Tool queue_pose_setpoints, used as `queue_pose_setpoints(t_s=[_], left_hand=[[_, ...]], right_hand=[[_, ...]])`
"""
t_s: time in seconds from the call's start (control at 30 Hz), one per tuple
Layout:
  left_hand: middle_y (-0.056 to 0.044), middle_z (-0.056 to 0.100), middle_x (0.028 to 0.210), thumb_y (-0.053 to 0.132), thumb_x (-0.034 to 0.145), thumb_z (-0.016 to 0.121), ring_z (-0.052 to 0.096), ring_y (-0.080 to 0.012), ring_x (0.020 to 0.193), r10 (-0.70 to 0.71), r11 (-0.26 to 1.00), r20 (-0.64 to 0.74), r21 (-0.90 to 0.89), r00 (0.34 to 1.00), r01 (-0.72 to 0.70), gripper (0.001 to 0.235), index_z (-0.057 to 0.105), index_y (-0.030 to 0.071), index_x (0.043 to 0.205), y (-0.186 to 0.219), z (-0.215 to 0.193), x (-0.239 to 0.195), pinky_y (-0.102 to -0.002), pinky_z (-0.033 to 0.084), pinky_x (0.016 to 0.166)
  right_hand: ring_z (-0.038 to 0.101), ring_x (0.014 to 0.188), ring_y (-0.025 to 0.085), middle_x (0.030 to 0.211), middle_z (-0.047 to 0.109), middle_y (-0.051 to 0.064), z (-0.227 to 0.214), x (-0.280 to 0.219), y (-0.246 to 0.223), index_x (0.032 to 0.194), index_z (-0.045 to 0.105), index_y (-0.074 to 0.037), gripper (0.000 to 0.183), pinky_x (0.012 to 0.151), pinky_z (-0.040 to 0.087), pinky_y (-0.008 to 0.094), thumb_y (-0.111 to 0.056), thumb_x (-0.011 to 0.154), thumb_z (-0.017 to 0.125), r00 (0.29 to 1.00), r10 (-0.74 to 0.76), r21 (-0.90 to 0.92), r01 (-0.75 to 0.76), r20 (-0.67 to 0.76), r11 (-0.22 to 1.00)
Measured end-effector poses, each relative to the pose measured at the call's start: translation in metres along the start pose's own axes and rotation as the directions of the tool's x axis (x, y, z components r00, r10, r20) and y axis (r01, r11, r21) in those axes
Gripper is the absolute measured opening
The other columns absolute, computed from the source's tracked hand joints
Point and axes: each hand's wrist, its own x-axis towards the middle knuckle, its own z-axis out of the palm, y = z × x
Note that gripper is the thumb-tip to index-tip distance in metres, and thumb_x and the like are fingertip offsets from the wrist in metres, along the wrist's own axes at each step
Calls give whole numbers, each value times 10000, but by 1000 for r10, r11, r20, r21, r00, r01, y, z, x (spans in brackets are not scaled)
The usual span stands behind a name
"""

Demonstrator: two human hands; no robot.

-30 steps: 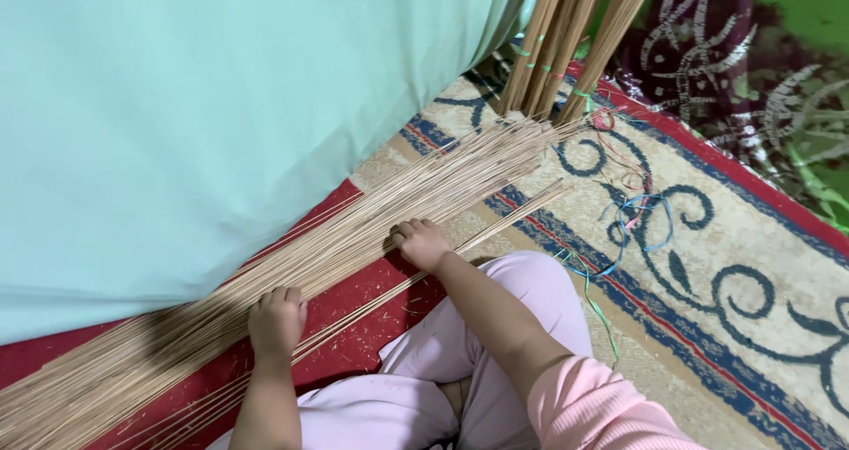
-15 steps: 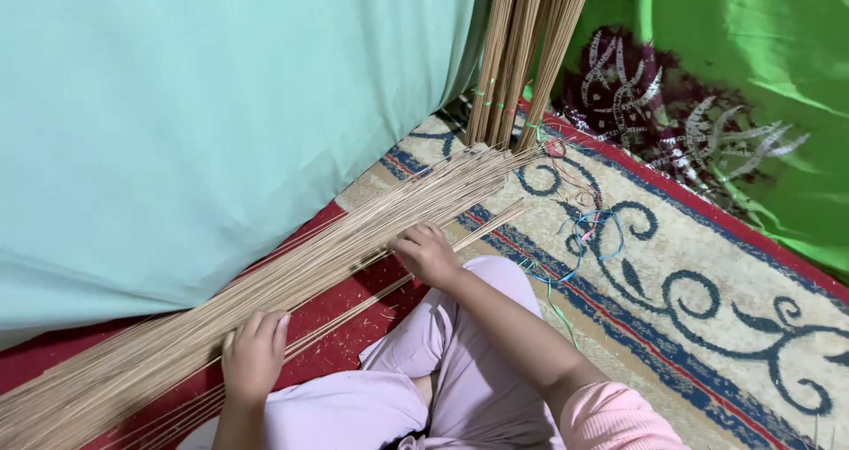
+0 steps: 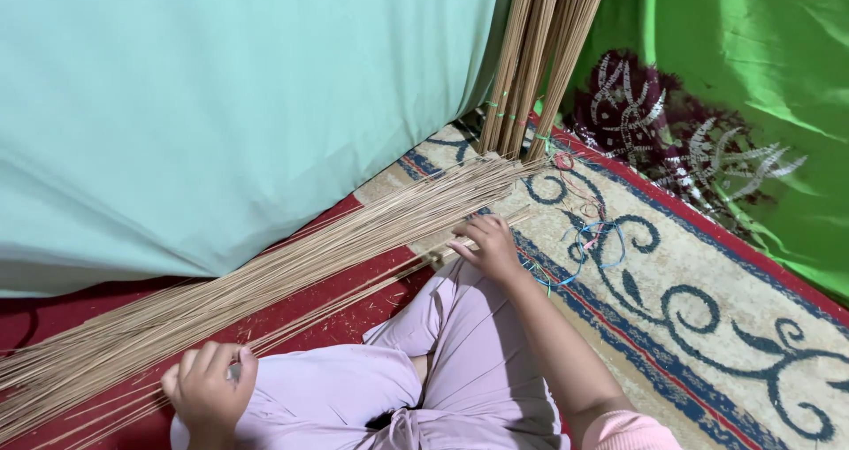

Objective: Weaving thin wooden sticks together to form a mat

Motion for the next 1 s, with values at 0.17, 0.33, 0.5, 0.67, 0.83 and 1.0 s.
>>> queue_pose_setpoints(t_s=[0.17, 0.33, 0.5, 0.67, 0.83, 1.0], left_hand=[[37, 431, 624, 588, 925, 757, 481, -224, 697, -42, 999, -79, 4, 996, 43, 644, 372, 202, 580, 8, -57, 9, -391, 257, 815], [48, 438, 574, 596, 870, 797, 524, -191, 684, -124, 992, 19, 11, 992, 123, 703, 324, 193, 541, -20, -79, 5, -378, 316, 819], [17, 405, 551, 661, 845, 686, 561, -193, 688, -356, 934, 326, 95, 876, 345, 654, 404, 153, 545, -57, -93, -10, -377, 396, 968], [63, 462, 647, 389, 969, 882, 530, -151, 719, -245, 967, 59, -54, 968, 248, 550, 500, 214, 615, -31, -134, 0, -325, 313, 904], [67, 677, 833, 370, 945, 814, 615, -171, 841, -204, 973, 62, -101, 977, 209, 196, 720, 262, 811, 6, -180, 15, -330, 324, 1025], [94, 678, 817, 425, 980, 813, 590, -153, 783, -85, 996, -39, -25, 996, 84, 141, 777, 342, 872, 16, -173, 19, -317, 305, 991]], right_hand=[[673, 929, 185, 934, 736, -45, -48, -1, -17, 989, 744, -187, 272, 944, 367, 371, -429, 876, 794, 1000, -3, 123, 4, -3, 992], [693, 1065, 211, 1083, 786, -17, -108, 10, -35, 1093, 777, -174, 250, 1024, 364, 421, -336, 903, 761, 962, 107, 203, -161, 251, 966], [713, 984, 197, 1044, 779, -3, -158, 25, -59, 1066, 770, -150, 156, 952, 435, 379, -229, 934, 743, 986, -43, 325, -11, 159, 946], [696, 961, 197, 1015, 759, -6, -193, 32, -88, 1075, 739, -123, 141, 927, 427, 365, -189, 951, 723, 995, -50, 317, 21, 84, 948], [694, 906, 223, 976, 735, 61, -212, 35, -114, 1048, 723, -55, 109, 863, 478, 363, -95, 946, 722, 994, -87, 361, 104, -63, 927], [688, 936, 198, 999, 731, 28, -216, 35, -118, 1090, 725, -114, 143, 950, 415, 394, -138, 949, 736, 987, -125, 287, 149, -101, 946]])
